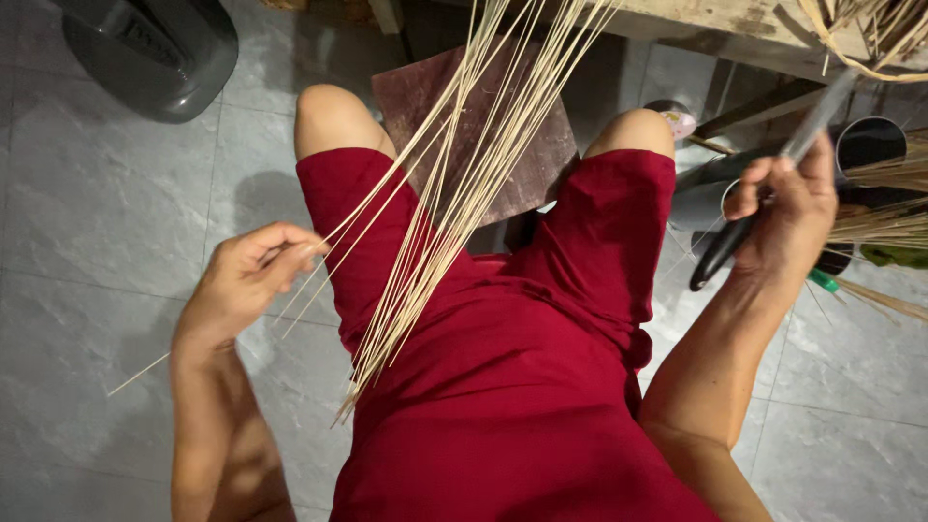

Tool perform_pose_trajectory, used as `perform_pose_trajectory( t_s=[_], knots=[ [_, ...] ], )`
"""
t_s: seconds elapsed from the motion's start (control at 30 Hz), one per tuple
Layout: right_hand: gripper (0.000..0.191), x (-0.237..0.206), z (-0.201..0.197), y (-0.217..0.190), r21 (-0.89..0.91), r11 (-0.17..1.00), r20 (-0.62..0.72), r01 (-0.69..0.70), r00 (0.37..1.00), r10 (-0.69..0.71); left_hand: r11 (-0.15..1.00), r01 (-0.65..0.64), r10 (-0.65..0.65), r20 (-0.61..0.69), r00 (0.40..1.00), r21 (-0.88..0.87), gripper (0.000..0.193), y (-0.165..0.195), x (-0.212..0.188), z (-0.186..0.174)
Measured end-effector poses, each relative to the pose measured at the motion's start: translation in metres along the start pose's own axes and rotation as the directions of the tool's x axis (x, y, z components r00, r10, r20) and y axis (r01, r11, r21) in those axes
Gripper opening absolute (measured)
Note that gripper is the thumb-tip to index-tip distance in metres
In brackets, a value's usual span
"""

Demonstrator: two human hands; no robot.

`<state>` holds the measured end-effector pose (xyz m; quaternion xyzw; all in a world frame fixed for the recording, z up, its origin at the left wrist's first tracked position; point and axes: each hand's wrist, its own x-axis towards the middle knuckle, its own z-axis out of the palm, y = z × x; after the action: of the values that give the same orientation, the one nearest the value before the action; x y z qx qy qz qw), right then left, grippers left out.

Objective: The person sits on the floor and repeatedly sharpens the ends of thin wooden sticks using a small knife. The sticks are held in the left hand and scraped with the knife in the right hand, with the bundle resting on the lap.

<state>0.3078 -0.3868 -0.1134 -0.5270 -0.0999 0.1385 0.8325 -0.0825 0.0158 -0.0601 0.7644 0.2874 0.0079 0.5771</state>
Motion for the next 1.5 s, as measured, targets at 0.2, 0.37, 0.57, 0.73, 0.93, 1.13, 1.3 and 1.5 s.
perform_pose_trajectory(
  t_s=[0.2,0.37,0.57,0.73,0.93,1.13,1.3,1.5],
  knots=[
    [0.041,-0.042,0.079,0.023,-0.343,0.904,0.41,-0.255,0.825,0.388,0.995,-0.096,0.097,0.107,0.99,-0.013,0.016,0.023,0.037,0.057],
    [0.057,-0.06,0.129,0.038,-0.316,0.865,0.58,-0.39,0.642,0.501,0.986,-0.164,0.155,0.158,0.975,0.042,0.014,0.036,0.046,0.084],
    [0.052,-0.058,0.128,0.039,-0.22,0.903,0.568,-0.37,0.704,0.427,0.988,-0.154,0.15,0.168,0.974,0.013,0.016,0.038,0.038,0.083],
    [0.051,-0.062,0.13,0.047,-0.237,0.901,0.589,-0.364,0.683,0.431,0.988,-0.152,0.149,0.214,0.965,-0.002,0.018,0.048,0.043,0.088],
    [0.05,-0.07,0.135,0.046,-0.242,0.879,0.586,-0.41,0.66,0.469,0.985,-0.171,0.171,0.116,0.978,-0.005,0.017,0.062,0.061,0.122],
    [0.048,-0.058,0.122,0.039,-0.197,0.922,0.505,-0.332,0.772,0.386,0.979,-0.203,0.202,0.079,0.976,0.014,0.016,0.055,0.056,0.111],
    [0.046,-0.052,0.107,0.039,-0.185,0.931,0.401,-0.316,0.84,0.365,0.978,-0.202,0.198,0.063,0.978,0.057,0.016,0.047,0.045,0.09],
    [0.044,-0.033,0.073,0.027,-0.099,0.957,0.316,-0.274,0.903,0.291,0.98,-0.116,0.107,0.063,0.992,0.159,0.016,0.04,0.034,0.06]
  ],
)
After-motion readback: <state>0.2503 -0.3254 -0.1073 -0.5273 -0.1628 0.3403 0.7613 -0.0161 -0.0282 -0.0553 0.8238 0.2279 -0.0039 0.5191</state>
